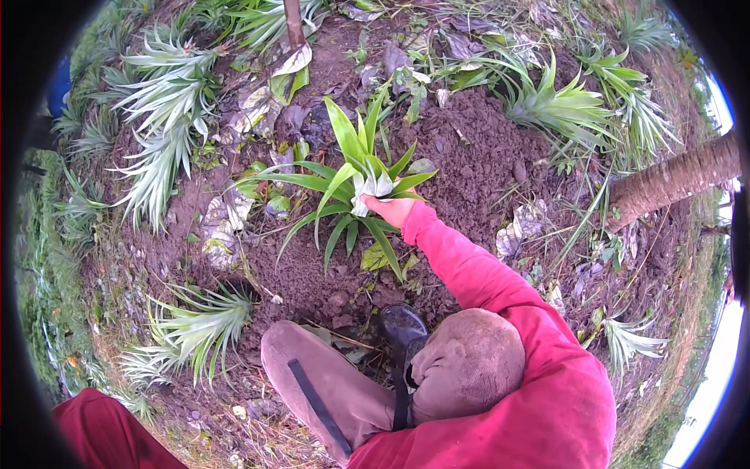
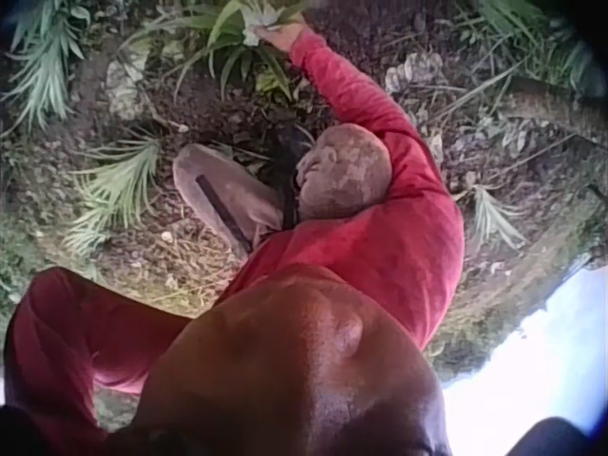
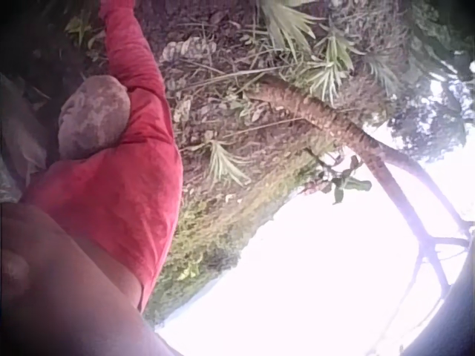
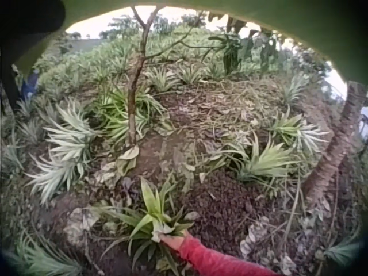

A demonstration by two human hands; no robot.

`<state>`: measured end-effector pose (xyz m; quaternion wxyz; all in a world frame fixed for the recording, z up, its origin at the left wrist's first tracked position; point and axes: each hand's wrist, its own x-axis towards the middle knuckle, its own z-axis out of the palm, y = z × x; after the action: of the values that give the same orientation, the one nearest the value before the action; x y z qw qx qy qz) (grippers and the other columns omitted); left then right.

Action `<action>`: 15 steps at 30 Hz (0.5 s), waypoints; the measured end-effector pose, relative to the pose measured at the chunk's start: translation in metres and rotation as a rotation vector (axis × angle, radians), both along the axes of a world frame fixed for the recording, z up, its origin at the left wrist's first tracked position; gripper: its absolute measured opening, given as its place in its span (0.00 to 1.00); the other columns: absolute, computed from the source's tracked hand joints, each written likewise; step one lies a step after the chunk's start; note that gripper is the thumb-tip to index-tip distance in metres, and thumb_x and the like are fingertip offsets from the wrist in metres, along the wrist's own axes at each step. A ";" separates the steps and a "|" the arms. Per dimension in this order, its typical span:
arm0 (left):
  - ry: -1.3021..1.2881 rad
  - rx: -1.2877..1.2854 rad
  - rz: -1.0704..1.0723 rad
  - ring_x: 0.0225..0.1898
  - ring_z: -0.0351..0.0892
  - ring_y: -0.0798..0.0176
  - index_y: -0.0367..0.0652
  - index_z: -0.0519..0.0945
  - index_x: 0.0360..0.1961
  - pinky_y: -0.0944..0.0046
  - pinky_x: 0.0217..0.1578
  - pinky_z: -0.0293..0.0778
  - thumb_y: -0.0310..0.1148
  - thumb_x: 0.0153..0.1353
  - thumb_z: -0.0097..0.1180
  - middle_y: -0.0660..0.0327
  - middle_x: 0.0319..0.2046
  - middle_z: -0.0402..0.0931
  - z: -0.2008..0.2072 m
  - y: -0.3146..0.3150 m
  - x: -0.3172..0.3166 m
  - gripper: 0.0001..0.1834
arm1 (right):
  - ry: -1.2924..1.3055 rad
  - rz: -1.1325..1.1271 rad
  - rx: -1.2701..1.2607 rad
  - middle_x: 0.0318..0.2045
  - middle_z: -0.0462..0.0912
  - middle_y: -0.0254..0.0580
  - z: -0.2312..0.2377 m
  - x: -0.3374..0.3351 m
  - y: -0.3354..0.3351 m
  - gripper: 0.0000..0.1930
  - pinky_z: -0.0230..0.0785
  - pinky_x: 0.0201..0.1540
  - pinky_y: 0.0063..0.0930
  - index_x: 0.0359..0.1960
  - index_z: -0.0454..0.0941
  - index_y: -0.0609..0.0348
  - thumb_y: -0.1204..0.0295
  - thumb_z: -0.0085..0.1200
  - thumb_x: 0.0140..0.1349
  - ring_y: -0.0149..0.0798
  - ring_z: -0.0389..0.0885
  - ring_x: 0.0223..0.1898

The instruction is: The person picks up pineapple crowns from the ground and plants one into the soil by hand.

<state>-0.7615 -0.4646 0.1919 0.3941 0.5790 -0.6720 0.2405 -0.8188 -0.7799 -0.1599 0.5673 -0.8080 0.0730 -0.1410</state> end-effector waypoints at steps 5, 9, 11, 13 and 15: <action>-0.001 0.010 0.025 0.46 0.75 0.58 0.36 0.75 0.46 0.58 0.50 0.71 0.39 0.63 0.41 0.51 0.44 0.75 -0.003 0.001 -0.003 0.19 | 0.015 -0.014 -0.024 0.47 0.77 0.42 -0.007 0.000 -0.001 0.33 0.68 0.51 0.29 0.60 0.62 0.59 0.73 0.61 0.50 0.34 0.76 0.47; 0.006 0.009 0.037 0.45 0.75 0.57 0.36 0.75 0.46 0.58 0.49 0.71 0.40 0.64 0.39 0.51 0.43 0.76 -0.008 0.000 -0.003 0.20 | 0.008 -0.004 -0.049 0.47 0.77 0.42 -0.004 0.002 -0.001 0.33 0.67 0.51 0.28 0.59 0.62 0.60 0.73 0.61 0.50 0.33 0.76 0.47; 0.010 0.016 0.039 0.45 0.75 0.57 0.36 0.74 0.45 0.58 0.49 0.71 0.41 0.64 0.38 0.50 0.43 0.76 -0.009 0.002 -0.005 0.21 | 0.035 0.003 0.016 0.47 0.77 0.41 -0.001 0.000 0.005 0.32 0.68 0.51 0.28 0.59 0.63 0.60 0.74 0.61 0.50 0.33 0.76 0.47; 0.013 0.012 0.038 0.45 0.75 0.57 0.36 0.74 0.45 0.57 0.49 0.71 0.42 0.65 0.37 0.50 0.43 0.76 -0.010 0.000 -0.005 0.21 | 0.044 -0.014 -0.002 0.47 0.77 0.40 0.000 -0.003 0.002 0.32 0.68 0.51 0.28 0.59 0.63 0.60 0.74 0.61 0.50 0.32 0.76 0.47; 0.012 0.008 0.028 0.44 0.76 0.57 0.35 0.74 0.45 0.57 0.48 0.71 0.42 0.65 0.36 0.50 0.43 0.76 -0.010 -0.003 -0.005 0.22 | 0.042 -0.005 0.026 0.46 0.77 0.40 -0.006 0.001 -0.002 0.33 0.68 0.51 0.28 0.59 0.62 0.60 0.74 0.61 0.50 0.32 0.76 0.47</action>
<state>-0.7661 -0.4680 0.1815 0.3924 0.5914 -0.6625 0.2396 -0.8176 -0.7817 -0.1663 0.5759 -0.8031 0.0889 -0.1243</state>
